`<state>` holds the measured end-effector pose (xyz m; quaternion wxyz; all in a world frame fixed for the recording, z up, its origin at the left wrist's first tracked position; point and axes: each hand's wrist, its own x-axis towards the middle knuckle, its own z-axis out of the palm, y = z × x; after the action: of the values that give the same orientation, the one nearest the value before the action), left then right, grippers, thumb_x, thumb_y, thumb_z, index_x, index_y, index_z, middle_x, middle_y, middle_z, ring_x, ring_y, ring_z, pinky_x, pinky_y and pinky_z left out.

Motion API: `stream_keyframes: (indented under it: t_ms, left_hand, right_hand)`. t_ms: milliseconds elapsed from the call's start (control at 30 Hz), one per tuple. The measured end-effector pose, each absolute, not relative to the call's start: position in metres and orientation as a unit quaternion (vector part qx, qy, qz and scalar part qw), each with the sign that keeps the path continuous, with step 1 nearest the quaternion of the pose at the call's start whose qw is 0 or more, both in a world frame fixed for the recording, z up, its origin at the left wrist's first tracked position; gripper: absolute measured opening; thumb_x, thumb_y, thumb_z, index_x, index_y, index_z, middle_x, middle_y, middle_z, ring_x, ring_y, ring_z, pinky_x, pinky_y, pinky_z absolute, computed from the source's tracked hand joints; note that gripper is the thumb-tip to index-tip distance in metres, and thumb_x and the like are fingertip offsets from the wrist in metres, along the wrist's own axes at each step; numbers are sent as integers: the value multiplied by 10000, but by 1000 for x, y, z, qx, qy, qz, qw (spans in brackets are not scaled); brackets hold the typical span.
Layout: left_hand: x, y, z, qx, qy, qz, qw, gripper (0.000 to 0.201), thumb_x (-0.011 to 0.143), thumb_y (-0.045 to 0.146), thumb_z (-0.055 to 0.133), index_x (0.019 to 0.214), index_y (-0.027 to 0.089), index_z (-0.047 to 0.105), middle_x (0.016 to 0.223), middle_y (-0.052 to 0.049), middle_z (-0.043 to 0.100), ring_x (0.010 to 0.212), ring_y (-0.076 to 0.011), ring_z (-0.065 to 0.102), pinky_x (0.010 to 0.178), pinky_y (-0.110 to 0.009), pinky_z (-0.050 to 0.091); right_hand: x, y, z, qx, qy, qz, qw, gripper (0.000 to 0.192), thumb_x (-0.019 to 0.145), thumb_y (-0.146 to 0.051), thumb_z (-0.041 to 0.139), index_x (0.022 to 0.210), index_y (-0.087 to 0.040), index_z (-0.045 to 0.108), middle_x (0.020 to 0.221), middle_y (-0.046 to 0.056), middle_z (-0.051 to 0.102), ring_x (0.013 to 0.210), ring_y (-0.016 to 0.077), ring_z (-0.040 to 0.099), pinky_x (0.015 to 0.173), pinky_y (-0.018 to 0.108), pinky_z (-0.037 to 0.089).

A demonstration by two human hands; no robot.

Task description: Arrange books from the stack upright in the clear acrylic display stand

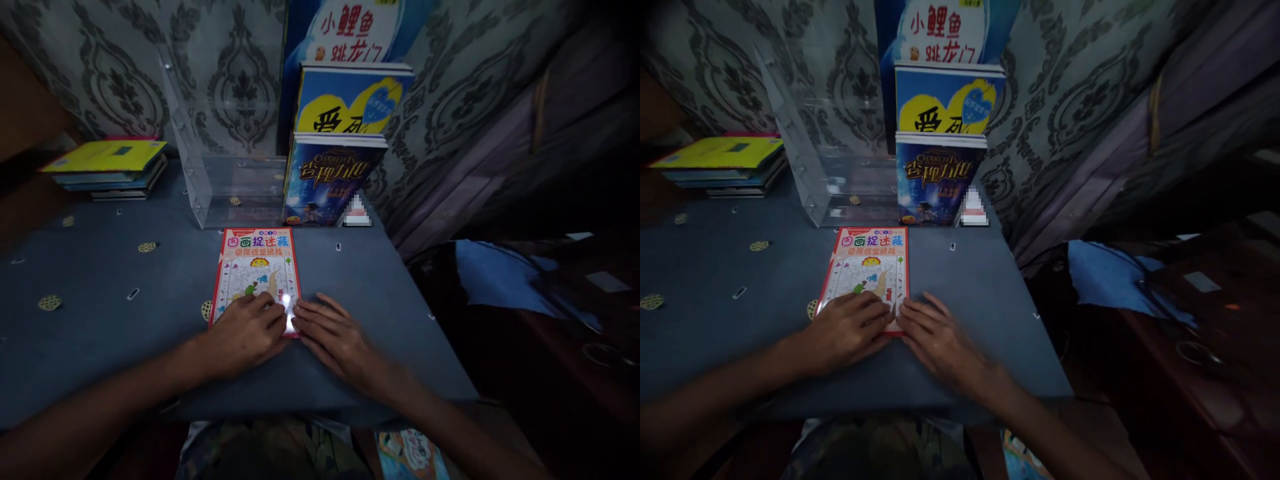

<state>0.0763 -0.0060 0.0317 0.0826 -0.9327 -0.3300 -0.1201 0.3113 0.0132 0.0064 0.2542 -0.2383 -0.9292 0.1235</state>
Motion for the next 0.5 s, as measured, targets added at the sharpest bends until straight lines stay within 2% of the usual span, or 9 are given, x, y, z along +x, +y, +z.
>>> stream_keyframes:
  t_ms: [233, 500]
  left_hand:
    - [75, -5, 31, -934, -330, -116, 69, 231, 994, 322, 545, 941, 143, 680, 965, -79, 718, 929, -241, 647, 732, -364, 526]
    - [75, -3, 34, -933, -344, -100, 35, 213, 991, 331, 544, 946, 161, 665, 928, -56, 710, 923, -239, 629, 754, -369, 487]
  right_hand:
    - [308, 25, 9, -269, -931, 136, 208, 351, 1016, -212, 482, 1331, -224, 634, 1303, 116, 704, 1263, 245, 635, 1130, 563, 442]
    - [268, 103, -1, -373, -898, 138, 186, 393, 1005, -247, 491, 1378, -189, 600, 1446, 138, 597, 1395, 258, 510, 1188, 555, 337]
